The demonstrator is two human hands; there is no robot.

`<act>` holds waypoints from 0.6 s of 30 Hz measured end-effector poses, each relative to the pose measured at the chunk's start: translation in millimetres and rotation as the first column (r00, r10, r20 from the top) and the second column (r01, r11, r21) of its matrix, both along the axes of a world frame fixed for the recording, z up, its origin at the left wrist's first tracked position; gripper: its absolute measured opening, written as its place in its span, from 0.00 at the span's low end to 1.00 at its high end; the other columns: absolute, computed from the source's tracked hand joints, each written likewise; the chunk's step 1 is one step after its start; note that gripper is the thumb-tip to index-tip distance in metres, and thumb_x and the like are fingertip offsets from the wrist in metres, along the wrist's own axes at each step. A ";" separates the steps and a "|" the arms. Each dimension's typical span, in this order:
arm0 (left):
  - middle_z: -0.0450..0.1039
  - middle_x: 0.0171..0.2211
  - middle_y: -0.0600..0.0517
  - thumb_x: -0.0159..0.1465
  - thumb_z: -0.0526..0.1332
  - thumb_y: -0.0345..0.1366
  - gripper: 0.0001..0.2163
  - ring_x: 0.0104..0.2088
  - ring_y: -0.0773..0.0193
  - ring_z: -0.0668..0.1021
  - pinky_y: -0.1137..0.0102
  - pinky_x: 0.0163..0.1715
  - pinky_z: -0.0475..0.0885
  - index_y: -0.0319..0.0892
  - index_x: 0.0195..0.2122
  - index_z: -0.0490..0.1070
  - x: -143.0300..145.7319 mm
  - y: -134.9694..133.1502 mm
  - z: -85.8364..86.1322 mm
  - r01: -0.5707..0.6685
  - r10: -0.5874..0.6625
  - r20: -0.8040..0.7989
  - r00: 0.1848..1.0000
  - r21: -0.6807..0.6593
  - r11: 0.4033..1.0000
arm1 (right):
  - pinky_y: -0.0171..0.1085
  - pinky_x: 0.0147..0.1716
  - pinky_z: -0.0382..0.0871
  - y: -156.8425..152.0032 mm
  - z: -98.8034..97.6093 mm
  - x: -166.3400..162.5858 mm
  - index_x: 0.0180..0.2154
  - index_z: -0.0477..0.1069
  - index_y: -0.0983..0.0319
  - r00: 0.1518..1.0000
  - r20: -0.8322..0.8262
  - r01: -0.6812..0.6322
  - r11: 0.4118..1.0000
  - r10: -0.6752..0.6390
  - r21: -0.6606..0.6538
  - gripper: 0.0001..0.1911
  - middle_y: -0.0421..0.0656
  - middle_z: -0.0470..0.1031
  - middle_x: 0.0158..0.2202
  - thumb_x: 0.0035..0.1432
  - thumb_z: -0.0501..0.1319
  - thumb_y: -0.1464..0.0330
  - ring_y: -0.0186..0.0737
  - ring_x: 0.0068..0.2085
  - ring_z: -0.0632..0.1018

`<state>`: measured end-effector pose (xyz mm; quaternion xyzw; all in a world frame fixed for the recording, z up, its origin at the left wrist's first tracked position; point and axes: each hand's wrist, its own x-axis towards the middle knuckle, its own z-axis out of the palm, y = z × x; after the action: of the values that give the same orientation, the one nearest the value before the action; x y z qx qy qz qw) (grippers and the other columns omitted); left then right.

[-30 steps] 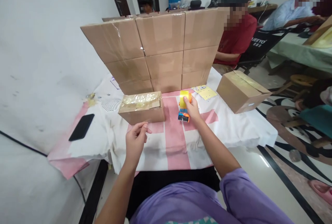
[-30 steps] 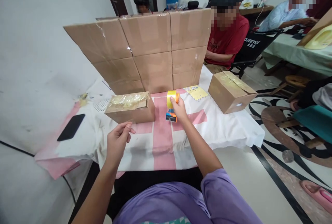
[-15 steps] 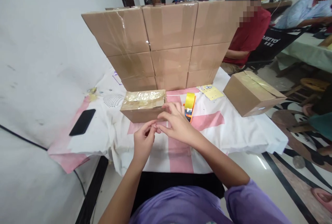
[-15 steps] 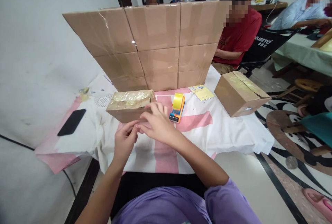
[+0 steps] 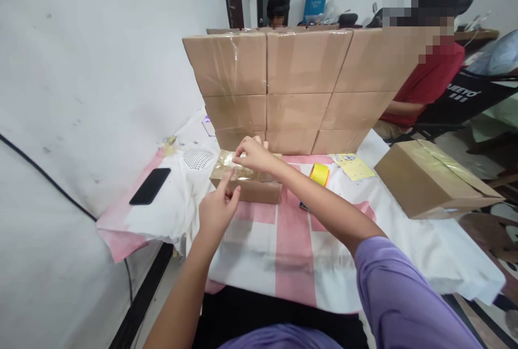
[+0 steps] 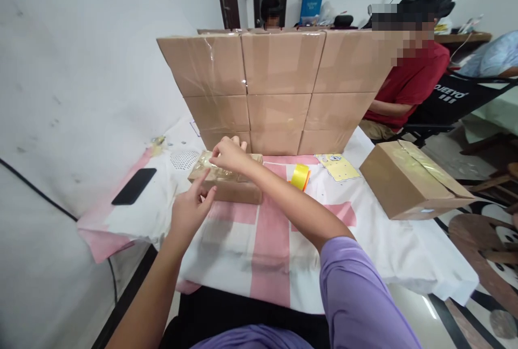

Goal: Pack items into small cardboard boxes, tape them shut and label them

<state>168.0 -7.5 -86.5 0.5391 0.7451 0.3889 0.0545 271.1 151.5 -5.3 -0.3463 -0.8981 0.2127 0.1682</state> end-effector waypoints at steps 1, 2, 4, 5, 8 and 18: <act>0.73 0.24 0.56 0.68 0.61 0.42 0.22 0.24 0.63 0.72 0.70 0.28 0.58 0.51 0.64 0.72 -4.3 5.1 -1.2 -0.018 0.014 -0.062 0.998 -0.066 0.998 | 0.55 0.57 0.56 6.1 -6.4 -8.1 0.35 0.81 0.59 0.998 0.064 -0.012 0.999 0.009 0.036 0.07 0.48 0.72 0.52 0.62 0.67 0.63 0.55 0.58 0.65; 0.74 0.24 0.56 0.68 0.60 0.41 0.21 0.24 0.63 0.73 0.70 0.28 0.56 0.52 0.62 0.73 -7.5 9.5 -3.0 -0.033 0.020 -0.106 0.994 -0.123 0.992 | 0.55 0.58 0.57 11.9 -12.1 -14.0 0.36 0.81 0.60 0.992 0.125 -0.023 0.997 0.013 0.077 0.07 0.49 0.71 0.52 0.61 0.68 0.63 0.56 0.59 0.65; 0.75 0.25 0.56 0.69 0.60 0.39 0.20 0.25 0.63 0.74 0.70 0.28 0.56 0.53 0.63 0.72 -10.0 15.6 -6.7 -0.048 0.021 -0.146 0.989 -0.189 0.981 | 0.56 0.58 0.58 21.8 -19.9 -21.6 0.44 0.79 0.62 0.973 0.228 -0.022 0.989 -0.012 0.148 0.15 0.53 0.68 0.56 0.57 0.72 0.62 0.59 0.60 0.65; 0.75 0.25 0.56 0.70 0.59 0.39 0.21 0.26 0.63 0.75 0.70 0.29 0.56 0.53 0.64 0.71 -9.8 17.5 -8.3 -0.052 0.021 -0.150 0.988 -0.204 0.978 | 0.56 0.58 0.58 25.2 -21.8 -24.3 0.49 0.76 0.64 0.964 0.261 0.001 0.985 -0.047 0.175 0.24 0.55 0.66 0.58 0.54 0.74 0.60 0.61 0.60 0.65; 0.75 0.24 0.57 0.70 0.59 0.40 0.22 0.26 0.62 0.75 0.70 0.28 0.56 0.54 0.65 0.69 -7.0 20.3 -10.6 -0.057 0.027 -0.134 0.991 -0.224 0.973 | 0.57 0.59 0.59 29.0 -20.0 -27.2 0.58 0.67 0.69 0.950 0.263 0.100 0.962 -0.169 0.254 0.42 0.62 0.63 0.62 0.47 0.78 0.58 0.65 0.61 0.64; 0.77 0.27 0.58 0.68 0.61 0.46 0.25 0.24 0.65 0.76 0.73 0.28 0.64 0.52 0.66 0.67 -21.9 5.0 -44.2 -0.059 0.049 -0.151 0.987 -0.065 0.996 | 0.43 0.44 0.65 68.6 -70.7 229.1 0.33 0.71 0.61 0.661 -0.391 0.746 0.621 -0.641 0.243 0.06 0.46 0.75 0.35 0.62 0.59 0.67 0.46 0.40 0.74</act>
<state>146.1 -2.5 -130.7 0.5441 0.7745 0.3226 0.0068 500.2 220.1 -76.1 -0.5965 -0.6834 -0.0048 0.4208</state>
